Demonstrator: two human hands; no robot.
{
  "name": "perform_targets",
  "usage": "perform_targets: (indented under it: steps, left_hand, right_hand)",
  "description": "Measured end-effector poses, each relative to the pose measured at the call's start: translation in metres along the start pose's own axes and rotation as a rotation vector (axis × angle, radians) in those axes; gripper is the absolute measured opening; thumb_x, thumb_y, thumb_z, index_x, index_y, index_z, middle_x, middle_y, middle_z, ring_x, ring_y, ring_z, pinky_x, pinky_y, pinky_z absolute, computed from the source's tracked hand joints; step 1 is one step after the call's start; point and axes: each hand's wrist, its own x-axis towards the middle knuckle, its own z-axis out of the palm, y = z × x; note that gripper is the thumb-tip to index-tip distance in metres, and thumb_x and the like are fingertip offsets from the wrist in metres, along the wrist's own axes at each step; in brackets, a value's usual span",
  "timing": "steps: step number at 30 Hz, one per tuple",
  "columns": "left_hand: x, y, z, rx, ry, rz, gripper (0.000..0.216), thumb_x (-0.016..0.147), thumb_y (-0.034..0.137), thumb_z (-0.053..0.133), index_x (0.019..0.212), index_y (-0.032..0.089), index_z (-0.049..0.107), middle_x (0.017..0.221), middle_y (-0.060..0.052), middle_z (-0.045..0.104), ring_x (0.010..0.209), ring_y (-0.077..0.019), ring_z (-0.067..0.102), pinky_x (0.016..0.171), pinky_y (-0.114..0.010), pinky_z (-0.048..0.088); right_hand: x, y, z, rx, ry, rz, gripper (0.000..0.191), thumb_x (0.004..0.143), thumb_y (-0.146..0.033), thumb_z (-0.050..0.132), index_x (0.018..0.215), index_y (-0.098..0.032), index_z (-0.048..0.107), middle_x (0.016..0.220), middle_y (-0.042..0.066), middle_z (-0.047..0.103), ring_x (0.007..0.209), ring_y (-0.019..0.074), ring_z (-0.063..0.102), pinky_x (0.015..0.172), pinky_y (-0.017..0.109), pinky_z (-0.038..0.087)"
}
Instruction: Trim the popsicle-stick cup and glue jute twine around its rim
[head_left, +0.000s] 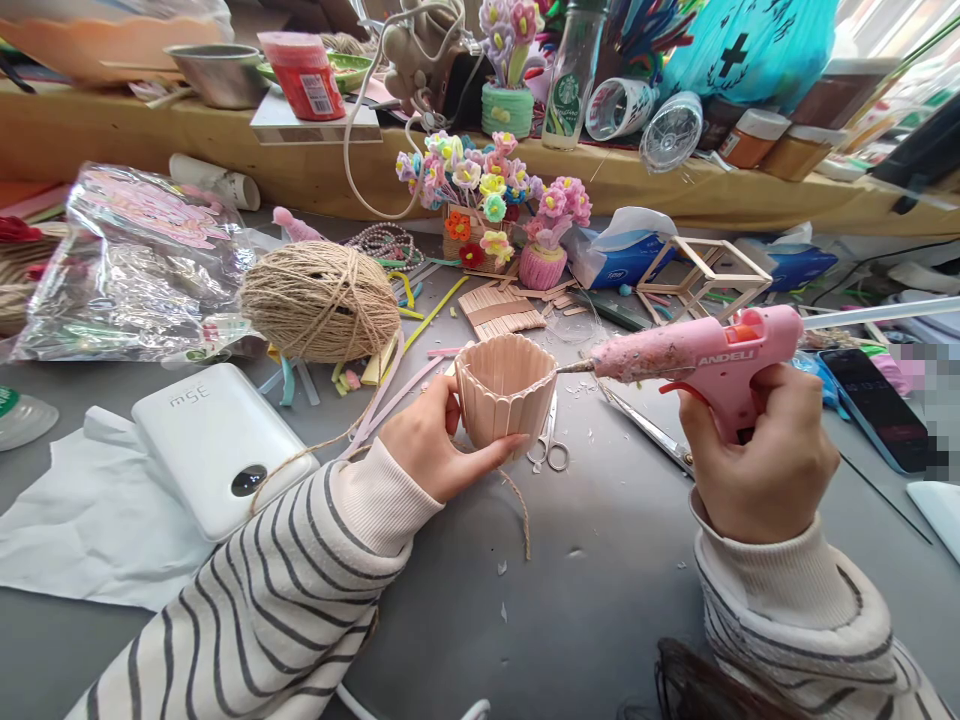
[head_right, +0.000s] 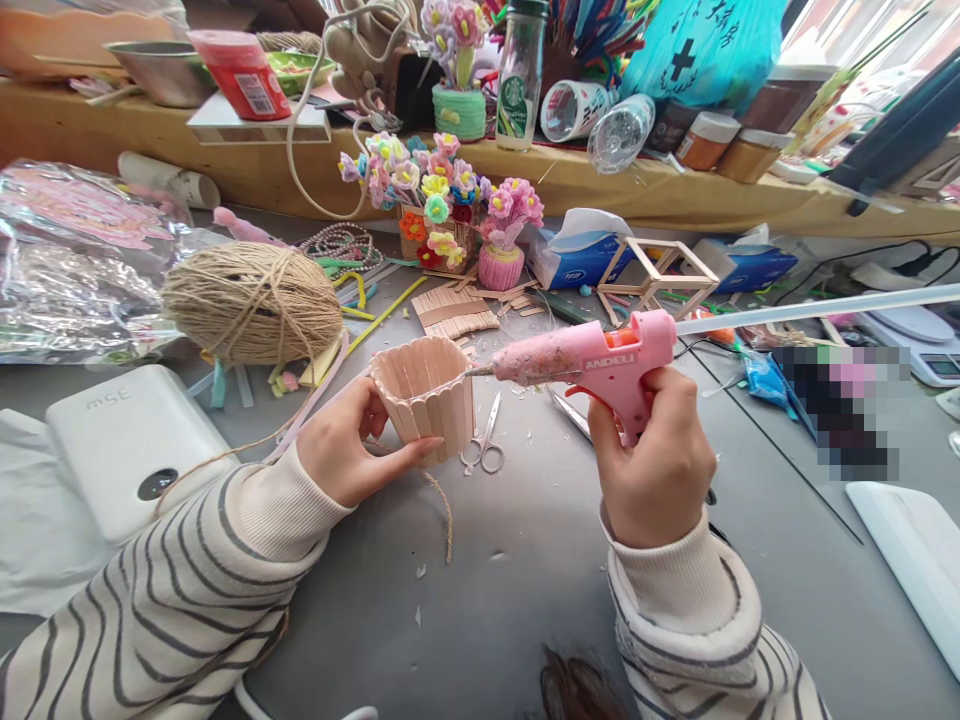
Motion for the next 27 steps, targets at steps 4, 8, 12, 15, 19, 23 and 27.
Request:
perform_targets:
  steps: [4,8,12,15,19,23,27]
  left_hand:
    - [0.0,-0.0004,-0.0001,0.003,-0.001,-0.003,0.051,0.057,0.063,0.06,0.076,0.02,0.041,0.055,0.006,0.039,0.044,-0.0081,0.036,0.043,-0.024,0.031]
    - [-0.0001,-0.0004,0.0002,-0.003,-0.004,-0.01,0.051,0.057,0.063,0.06,0.077,0.019,0.042,0.055,0.006,0.039,0.044,-0.0086,0.037,0.043,-0.025,0.032]
    - [-0.0002,-0.0008,0.0004,-0.013,-0.014,-0.008,0.054,0.057,0.063,0.06,0.084,0.019,0.045,0.056,0.005,0.039,0.045,-0.0097,0.038,0.044,-0.026,0.033]
    - [-0.0001,-0.0016,0.0007,-0.009,-0.01,-0.008,0.055,0.057,0.063,0.06,0.085,0.018,0.046,0.056,0.005,0.039,0.045,-0.0099,0.038,0.043,-0.026,0.033]
    - [0.0001,-0.0021,0.0005,-0.013,-0.009,-0.008,0.053,0.056,0.063,0.06,0.081,0.019,0.044,0.055,0.005,0.04,0.044,-0.0099,0.039,0.043,-0.026,0.033]
    - [0.0,-0.0018,-0.0001,-0.012,-0.008,-0.002,0.052,0.056,0.063,0.06,0.079,0.02,0.042,0.056,0.005,0.042,0.045,-0.0095,0.04,0.044,-0.026,0.033]
    - [-0.0002,-0.0018,-0.0005,0.002,-0.011,0.002,0.051,0.057,0.062,0.06,0.078,0.019,0.042,0.058,0.005,0.043,0.046,-0.0082,0.039,0.045,-0.024,0.033]
  right_hand:
    - [-0.0001,-0.0004,-0.0002,0.003,0.002,0.01,0.034,0.071,-0.047,0.053,0.098,-0.026,0.054,0.074,0.006,0.06,0.056,0.023,0.057,0.049,0.034,0.04]
    - [0.0,-0.0007,-0.0004,-0.002,-0.008,0.025,0.033,0.072,-0.047,0.052,0.097,-0.026,0.054,0.072,0.005,0.058,0.053,0.0221,0.055,0.048,0.034,0.039]
    - [0.0003,-0.0008,-0.0007,-0.008,-0.009,0.024,0.032,0.072,-0.047,0.052,0.096,-0.026,0.053,0.07,0.005,0.057,0.051,0.0207,0.054,0.048,0.033,0.039]
    - [0.0004,-0.0004,0.0,0.0,-0.001,0.012,0.032,0.072,-0.045,0.052,0.096,-0.023,0.054,0.07,0.005,0.057,0.051,0.0198,0.054,0.048,0.032,0.039]
    - [0.0004,-0.0001,0.001,0.008,0.024,-0.003,0.031,0.07,-0.043,0.056,0.093,-0.023,0.054,0.07,0.004,0.058,0.048,0.018,0.052,0.047,0.031,0.039]
    - [0.0001,-0.0006,0.0005,0.01,0.011,0.017,0.029,0.071,-0.043,0.054,0.094,-0.025,0.054,0.07,0.004,0.057,0.05,0.0193,0.053,0.047,0.032,0.039]
    - [-0.0003,-0.0005,0.0003,0.006,0.003,0.015,0.03,0.072,-0.043,0.053,0.096,-0.025,0.054,0.069,0.004,0.056,0.052,0.0205,0.053,0.048,0.032,0.038]
